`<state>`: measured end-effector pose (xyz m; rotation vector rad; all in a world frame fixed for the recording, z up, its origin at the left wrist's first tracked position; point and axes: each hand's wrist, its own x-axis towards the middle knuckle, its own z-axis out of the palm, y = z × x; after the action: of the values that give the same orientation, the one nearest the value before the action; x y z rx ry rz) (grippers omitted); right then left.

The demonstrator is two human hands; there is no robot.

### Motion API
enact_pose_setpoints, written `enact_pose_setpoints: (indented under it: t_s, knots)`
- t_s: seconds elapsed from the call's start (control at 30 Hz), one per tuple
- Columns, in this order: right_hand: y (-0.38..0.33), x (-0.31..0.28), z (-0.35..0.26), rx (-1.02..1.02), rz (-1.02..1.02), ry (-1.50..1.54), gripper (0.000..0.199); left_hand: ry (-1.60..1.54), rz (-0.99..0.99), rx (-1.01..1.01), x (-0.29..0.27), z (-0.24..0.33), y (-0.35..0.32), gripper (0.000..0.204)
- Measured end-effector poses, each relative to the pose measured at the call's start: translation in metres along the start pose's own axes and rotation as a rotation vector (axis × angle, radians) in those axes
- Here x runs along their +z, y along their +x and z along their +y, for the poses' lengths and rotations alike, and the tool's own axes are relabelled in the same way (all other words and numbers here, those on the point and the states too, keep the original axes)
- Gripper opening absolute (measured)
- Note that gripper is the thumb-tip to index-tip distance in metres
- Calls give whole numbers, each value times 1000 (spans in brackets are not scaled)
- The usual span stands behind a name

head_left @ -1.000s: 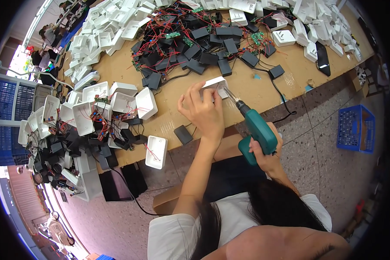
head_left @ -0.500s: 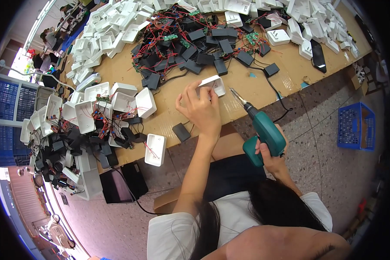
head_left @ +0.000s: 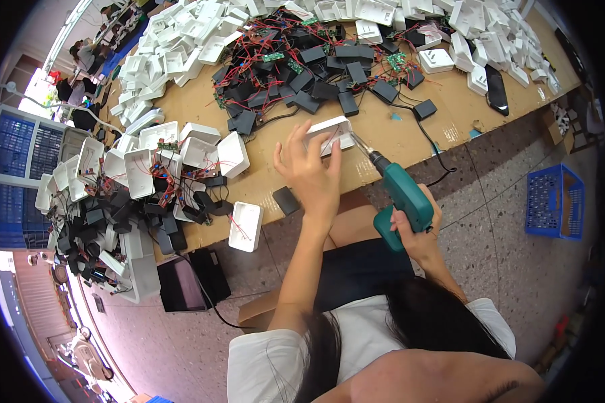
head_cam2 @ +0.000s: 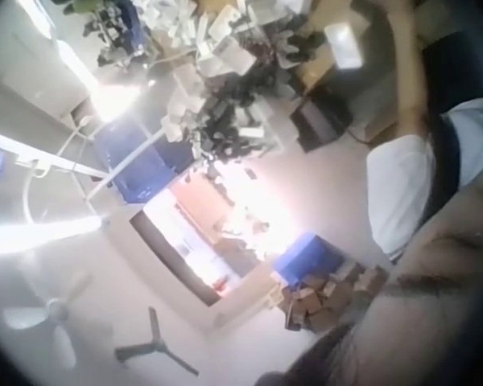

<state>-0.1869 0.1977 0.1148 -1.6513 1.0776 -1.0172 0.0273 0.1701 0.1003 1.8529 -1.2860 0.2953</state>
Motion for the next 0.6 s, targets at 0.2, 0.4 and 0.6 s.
enact_pose_setpoints:
  t_s: [0.2,0.4,0.6]
  knots:
    - [-10,-9,9,36,52,197,15,-176,-83,-272,-72,-31,-6,19]
    - [-21,-17,6,2,13,79,21,-55,-366,216,-89,-41,-24,33]
    - [-34,-31,7,-15,-2,50,29,62,-489,587,-81,-31,-10,28]
